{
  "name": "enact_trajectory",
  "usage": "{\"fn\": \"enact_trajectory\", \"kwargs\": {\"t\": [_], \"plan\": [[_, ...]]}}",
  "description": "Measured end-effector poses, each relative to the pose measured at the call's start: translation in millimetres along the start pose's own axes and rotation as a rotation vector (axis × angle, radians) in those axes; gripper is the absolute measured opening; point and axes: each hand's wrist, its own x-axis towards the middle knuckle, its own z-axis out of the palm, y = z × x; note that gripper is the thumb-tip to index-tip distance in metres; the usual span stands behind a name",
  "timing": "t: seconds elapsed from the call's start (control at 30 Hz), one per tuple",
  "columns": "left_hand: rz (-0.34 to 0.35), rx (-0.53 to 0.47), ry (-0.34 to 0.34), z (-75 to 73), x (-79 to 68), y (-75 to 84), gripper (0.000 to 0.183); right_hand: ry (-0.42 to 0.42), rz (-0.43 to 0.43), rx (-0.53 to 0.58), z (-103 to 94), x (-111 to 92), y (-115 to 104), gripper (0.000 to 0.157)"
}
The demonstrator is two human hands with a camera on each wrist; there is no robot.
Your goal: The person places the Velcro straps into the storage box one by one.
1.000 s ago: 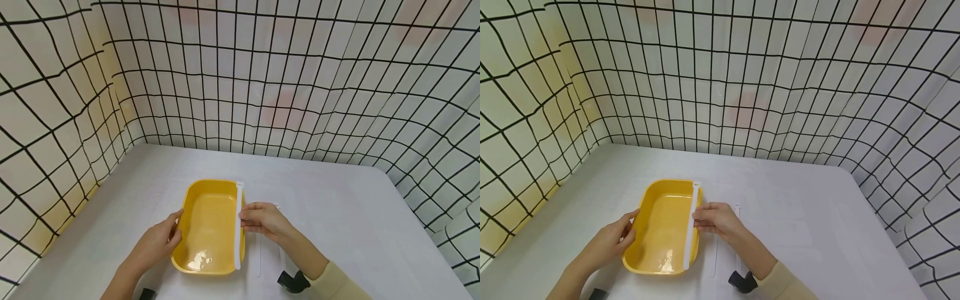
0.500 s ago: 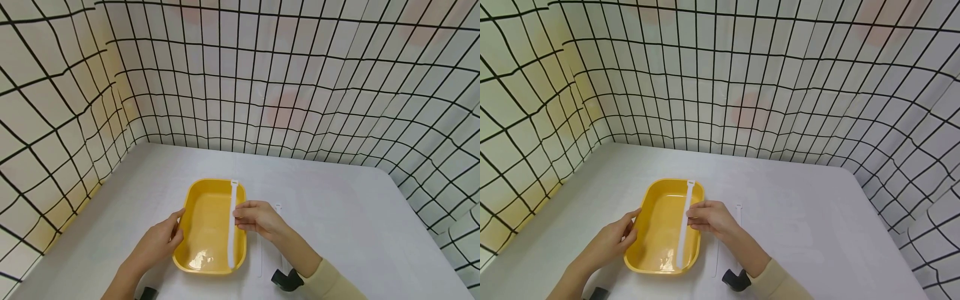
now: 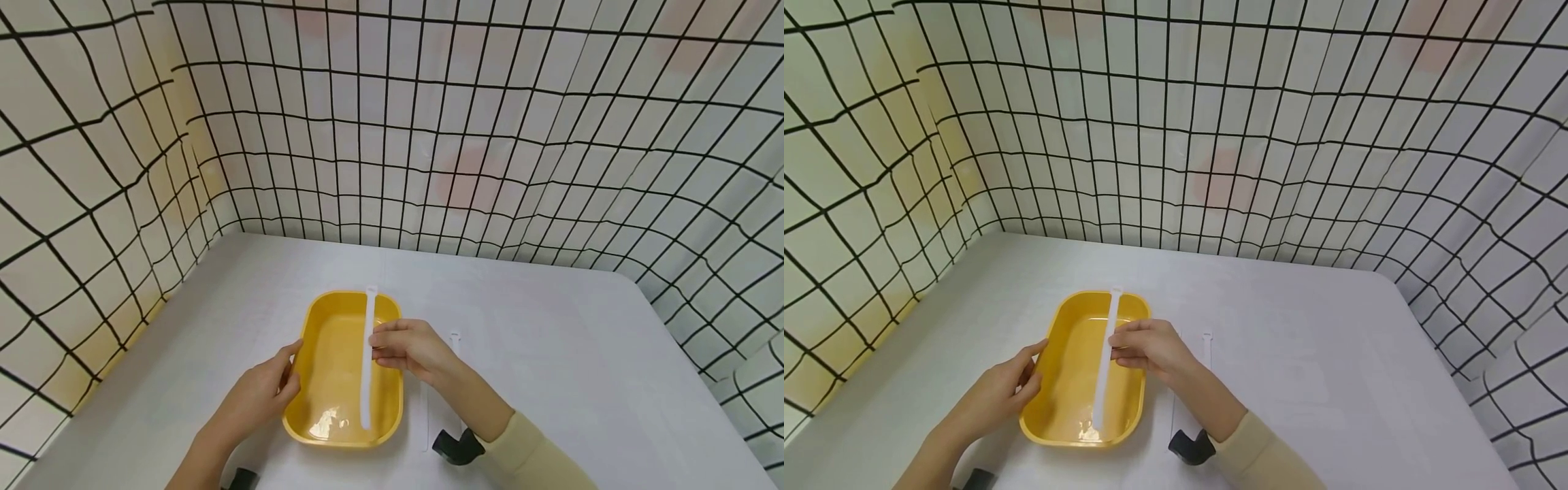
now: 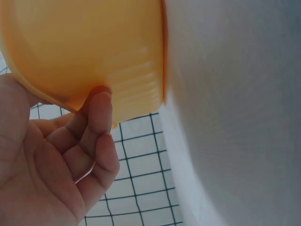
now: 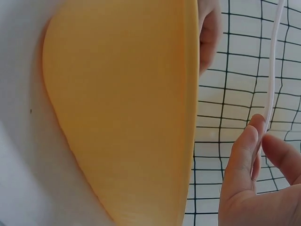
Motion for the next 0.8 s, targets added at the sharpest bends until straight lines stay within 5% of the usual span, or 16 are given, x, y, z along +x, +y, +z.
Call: {"fn": "enact_trajectory", "kwargs": {"t": [0.8], "plan": [[0.012, 0.001, 0.008, 0.7, 0.4, -2.7, 0.051, -0.032, 0.021, 0.051, 22.8, 21, 8, 0.005]]}}
